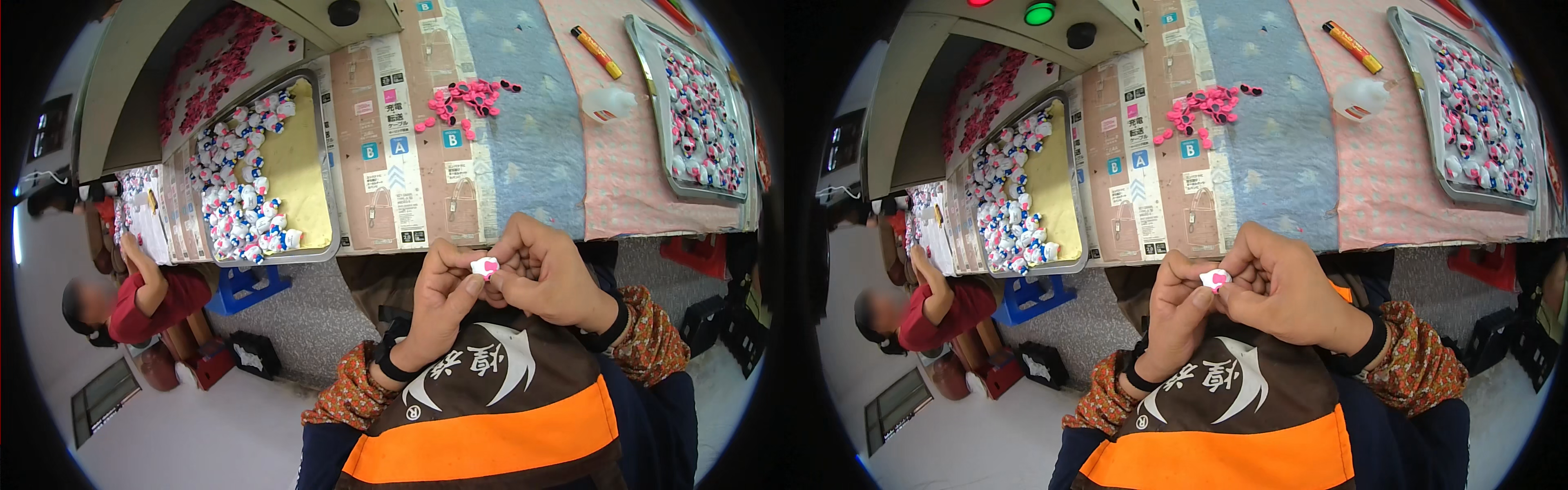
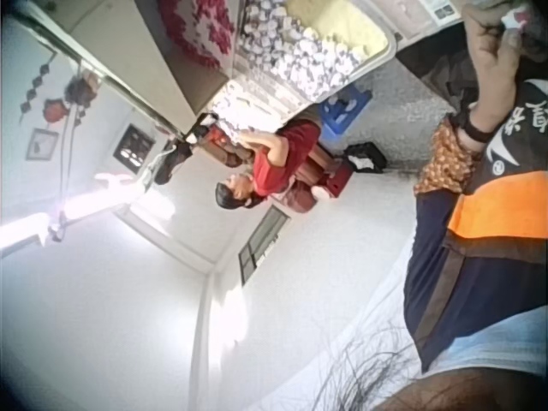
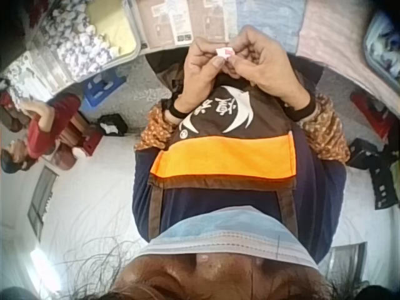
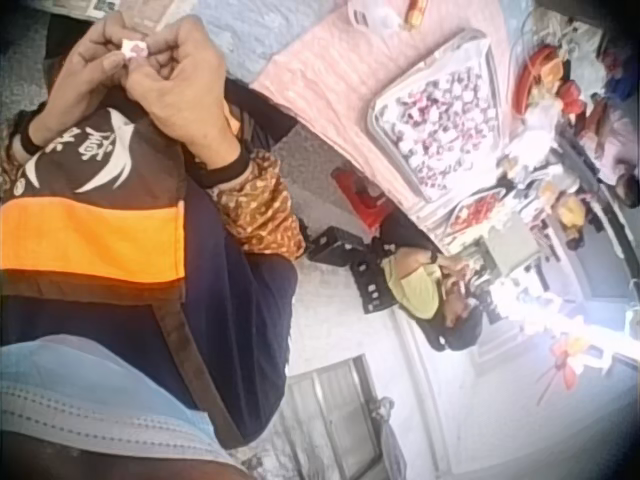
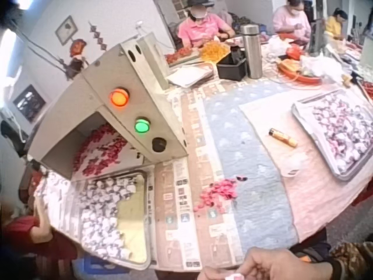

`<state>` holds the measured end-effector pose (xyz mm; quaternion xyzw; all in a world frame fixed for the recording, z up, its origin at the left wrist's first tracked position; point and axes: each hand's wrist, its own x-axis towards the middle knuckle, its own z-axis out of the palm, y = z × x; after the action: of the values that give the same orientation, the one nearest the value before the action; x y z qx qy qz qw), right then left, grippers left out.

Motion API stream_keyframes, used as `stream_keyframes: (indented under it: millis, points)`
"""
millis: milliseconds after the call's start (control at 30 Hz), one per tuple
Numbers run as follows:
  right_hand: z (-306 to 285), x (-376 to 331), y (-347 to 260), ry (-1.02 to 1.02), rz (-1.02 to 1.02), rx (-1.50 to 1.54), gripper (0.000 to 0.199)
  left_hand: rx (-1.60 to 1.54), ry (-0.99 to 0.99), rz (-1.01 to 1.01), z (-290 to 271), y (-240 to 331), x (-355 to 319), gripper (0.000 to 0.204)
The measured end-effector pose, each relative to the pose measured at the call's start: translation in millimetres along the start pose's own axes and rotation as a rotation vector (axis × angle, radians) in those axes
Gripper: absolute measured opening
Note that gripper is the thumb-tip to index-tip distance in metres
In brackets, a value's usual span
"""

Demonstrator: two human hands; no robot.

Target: Applying glue to small white plastic components and attaching pink decorations.

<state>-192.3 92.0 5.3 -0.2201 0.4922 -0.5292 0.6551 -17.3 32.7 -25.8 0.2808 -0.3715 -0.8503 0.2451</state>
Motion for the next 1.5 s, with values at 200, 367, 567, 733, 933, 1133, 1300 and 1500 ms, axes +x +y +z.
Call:
stream_keyframes:
  millis: [200, 367, 567, 733, 933, 1133, 1300, 1500]
  points:
    - [-1, -2, 0, -0.044, 0.022, -0.061, 0.014, -0.014, 0.034, -0.016, 5, -2, -4, 0.013]
    - [-1, -2, -2, -0.013, 0.018, -0.066, 0.014, -0.040, -0.013, -0.030, 5, -7, -3, 0.015]
    - [4, 2, -7, -0.023, 0.000, -0.108, 0.012, -0.078, 0.006, 0.040, 6, -8, -7, 0.015]
    - [9, 6, -8, -0.030, -0.034, -0.093, 0.012, -0.070, 0.007, 0.061, 8, 1, -6, 0.016]
    - [13, 6, -12, -0.013, -0.013, -0.096, 0.013, -0.064, 0.017, 0.082, 8, 4, -8, 0.016]
    - [17, 8, -12, -0.029, -0.023, -0.076, 0.013, -0.046, 0.029, 0.103, 7, 7, -10, 0.011]
    - [18, 8, -15, -0.047, -0.022, -0.077, 0.013, -0.034, 0.036, 0.096, 8, 12, -10, 0.011]
    - [17, 7, -15, -0.072, -0.026, -0.051, 0.013, -0.027, 0.027, 0.109, 9, 10, -9, 0.011]
